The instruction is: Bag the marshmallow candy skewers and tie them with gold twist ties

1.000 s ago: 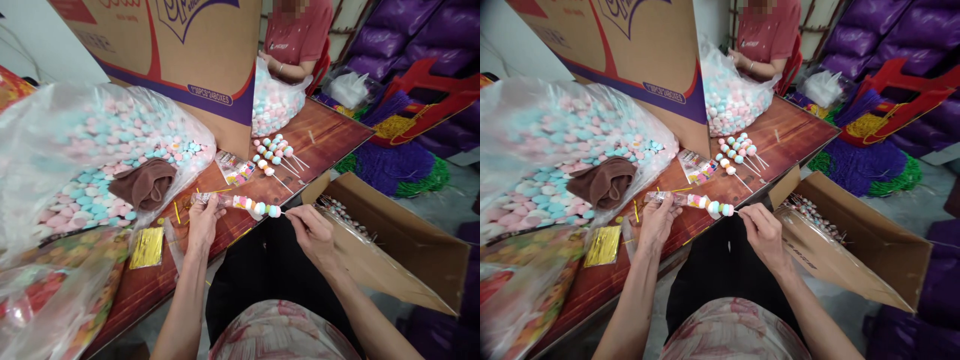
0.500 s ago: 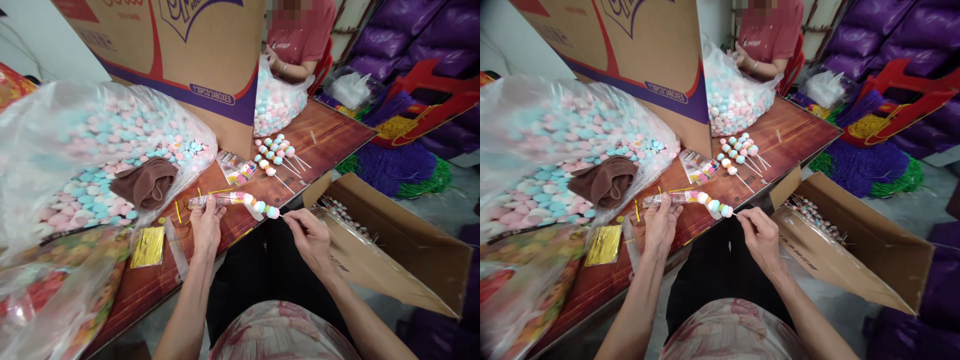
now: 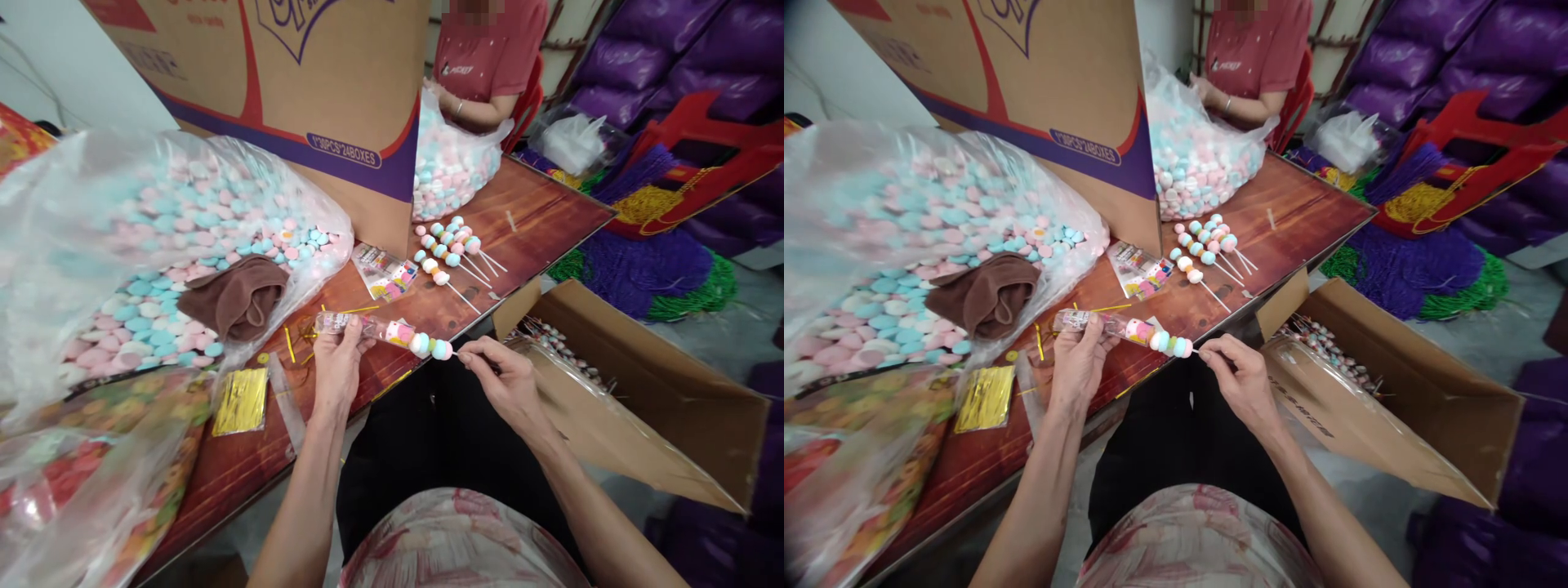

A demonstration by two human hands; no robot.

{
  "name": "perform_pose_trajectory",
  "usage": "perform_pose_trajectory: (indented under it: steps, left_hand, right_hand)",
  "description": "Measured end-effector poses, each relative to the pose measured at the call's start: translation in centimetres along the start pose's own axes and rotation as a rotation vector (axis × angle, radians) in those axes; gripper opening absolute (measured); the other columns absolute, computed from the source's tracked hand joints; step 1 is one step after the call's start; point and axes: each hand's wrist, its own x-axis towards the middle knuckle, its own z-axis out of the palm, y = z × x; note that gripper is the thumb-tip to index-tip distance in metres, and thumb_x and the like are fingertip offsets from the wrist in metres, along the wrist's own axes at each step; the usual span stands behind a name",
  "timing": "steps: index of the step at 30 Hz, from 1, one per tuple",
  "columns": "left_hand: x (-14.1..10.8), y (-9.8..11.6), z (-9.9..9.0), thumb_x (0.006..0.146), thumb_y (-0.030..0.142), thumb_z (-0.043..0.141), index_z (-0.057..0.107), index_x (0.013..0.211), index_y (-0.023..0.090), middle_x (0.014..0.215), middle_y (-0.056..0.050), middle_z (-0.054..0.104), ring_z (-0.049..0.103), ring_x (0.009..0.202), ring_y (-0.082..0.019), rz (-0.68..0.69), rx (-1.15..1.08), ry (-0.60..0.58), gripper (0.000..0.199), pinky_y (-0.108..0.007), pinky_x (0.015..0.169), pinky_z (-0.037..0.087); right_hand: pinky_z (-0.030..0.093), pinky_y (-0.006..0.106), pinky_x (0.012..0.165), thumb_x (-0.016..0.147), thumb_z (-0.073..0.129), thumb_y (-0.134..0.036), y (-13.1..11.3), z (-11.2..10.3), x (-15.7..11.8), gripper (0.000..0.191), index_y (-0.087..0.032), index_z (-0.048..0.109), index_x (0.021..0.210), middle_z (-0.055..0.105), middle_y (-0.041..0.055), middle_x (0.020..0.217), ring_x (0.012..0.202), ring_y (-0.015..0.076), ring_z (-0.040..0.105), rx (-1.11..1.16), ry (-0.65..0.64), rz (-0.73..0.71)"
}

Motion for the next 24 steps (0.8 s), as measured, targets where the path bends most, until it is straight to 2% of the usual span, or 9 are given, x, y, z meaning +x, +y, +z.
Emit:
perform_pose_trajectory:
  steps: [6,10,14,20,24]
  left_hand:
    - [-0.1,-0.6,0.2,0.067,0.042,0.082,0.064,0.08,0.016,0.079,-0.003,0.071,0.068,0.072,-0.014,-0.026,0.047,-0.012,0.034,-0.025,0.066,0.053]
    - [-0.3,-0.7,0.3,0.068,0.042,0.081,0.062,0.08,0.016,0.076,-0.001,0.07,0.067,0.069,-0.013,-0.041,-0.001,0.039,0.034,-0.025,0.067,0.053]
    - [-0.2,-0.7,0.2,0.067,0.043,0.082,0.061,0.08,0.016,0.076,-0.001,0.07,0.067,0.069,-0.013,-0.068,-0.026,0.065,0.036,-0.027,0.069,0.053]
    - [-0.3,-1.0,0.0,0.067,0.044,0.081,0.062,0.083,0.016,0.079,-0.003,0.07,0.067,0.069,-0.013,-0.063,0.019,0.07,0.038,-0.026,0.068,0.053]
    - [-0.6,-1.4,0.3,0.069,0.046,0.079,0.064,0.089,0.017,0.085,-0.004,0.072,0.069,0.074,-0.016,-0.064,0.055,0.054,0.039,-0.026,0.066,0.052]
  right_hand:
    - [0.04,0.026,0.057,0.092,0.055,-0.024,-0.6,0.6,-0.1,0.018,-0.02,0.064,0.077,0.058,-0.0006,0.069,0.061,0.0131,0.052,-0.017,0.022,0.013]
    - [0.042,0.027,0.061,0.093,0.055,-0.02,-1.0,0.7,-0.2,0.014,-0.02,0.064,0.083,0.061,0.001,0.074,0.065,0.0138,0.055,-0.091,0.028,-0.143]
    - [0.044,0.028,0.066,0.093,0.055,-0.014,-1.1,0.7,-0.2,0.012,-0.02,0.064,0.088,0.063,0.003,0.081,0.071,0.0142,0.057,-0.195,0.11,-0.261]
    - [0.042,0.028,0.063,0.095,0.053,-0.023,-0.9,0.7,0.1,0.018,-0.021,0.062,0.08,0.057,0.0,0.071,0.064,0.0139,0.054,-0.188,0.099,-0.09]
    - [0.042,0.028,0.064,0.096,0.052,-0.024,-1.0,0.9,0.3,0.018,-0.021,0.061,0.081,0.058,0.0003,0.073,0.065,0.0142,0.054,-0.182,0.027,-0.122]
